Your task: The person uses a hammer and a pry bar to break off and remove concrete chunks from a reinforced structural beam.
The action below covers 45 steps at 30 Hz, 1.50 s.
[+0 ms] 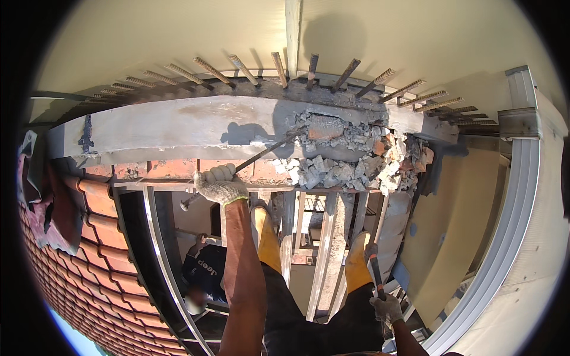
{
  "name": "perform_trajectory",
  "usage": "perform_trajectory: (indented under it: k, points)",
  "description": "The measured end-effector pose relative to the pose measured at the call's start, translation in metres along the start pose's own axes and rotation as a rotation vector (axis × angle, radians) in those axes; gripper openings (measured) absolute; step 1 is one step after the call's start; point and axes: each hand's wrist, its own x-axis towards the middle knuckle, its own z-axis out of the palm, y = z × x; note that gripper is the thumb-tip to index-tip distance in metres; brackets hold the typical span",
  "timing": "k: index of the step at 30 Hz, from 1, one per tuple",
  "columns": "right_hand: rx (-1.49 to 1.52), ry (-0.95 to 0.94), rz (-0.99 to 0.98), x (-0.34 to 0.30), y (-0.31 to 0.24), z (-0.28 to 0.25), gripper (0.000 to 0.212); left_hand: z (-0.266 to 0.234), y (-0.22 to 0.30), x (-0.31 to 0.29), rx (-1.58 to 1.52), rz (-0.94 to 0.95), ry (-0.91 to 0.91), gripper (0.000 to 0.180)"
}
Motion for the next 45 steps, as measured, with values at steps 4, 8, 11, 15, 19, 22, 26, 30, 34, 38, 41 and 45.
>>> perform_trajectory:
  k: [4,8,11,15,19,22,26,30,34,38,41,45]
  points:
    - [-0.077,0.049,-0.01,0.016,0.016,-0.005,0.027,0.006,0.002,-0.043,0.056,0.034,0.001,0.048]
    - [0.073,0.032,0.089,0.009,0.018,-0.005,0.021,0.03,0.024,-0.057,-0.037,-0.023,-0.03,0.047]
    - [0.135,0.045,0.098,0.028,0.049,-0.014,0.02,0.05,0.011,-0.053,-0.075,0.039,-0.195,0.044]
    - [0.134,0.072,0.093,0.044,0.074,-0.026,0.018,0.064,-0.029,-0.057,-0.021,0.097,-0.279,0.04]
    - [0.209,0.091,0.093,0.056,0.086,-0.034,0.022,0.081,-0.054,-0.088,0.166,0.195,-0.414,0.038]
    - [0.13,0.065,0.027,0.068,0.076,-0.048,0.015,0.106,-0.06,-0.101,0.109,0.21,-0.668,0.038]
    - [0.257,0.028,0.04,0.08,0.103,-0.048,0.016,0.116,-0.085,-0.12,0.291,0.244,-0.522,0.037]
    - [0.32,-0.133,0.097,0.094,0.076,-0.051,0.019,0.122,-0.12,-0.116,0.362,0.235,-0.5,0.035]
    - [0.406,-0.096,0.125,0.101,0.063,-0.042,0.02,0.134,-0.123,-0.129,0.338,0.266,-0.599,0.034]
    - [0.385,-0.063,0.059,0.114,0.068,-0.04,0.022,0.108,-0.105,-0.116,0.305,0.311,-0.45,0.037]
    - [0.272,-0.034,0.03,0.105,0.033,-0.035,0.023,0.08,-0.061,-0.099,0.195,0.242,-0.389,0.037]
    - [0.064,0.081,-0.178,0.089,-0.001,-0.025,0.027,0.079,-0.026,-0.107,0.1,0.195,-0.382,0.041]
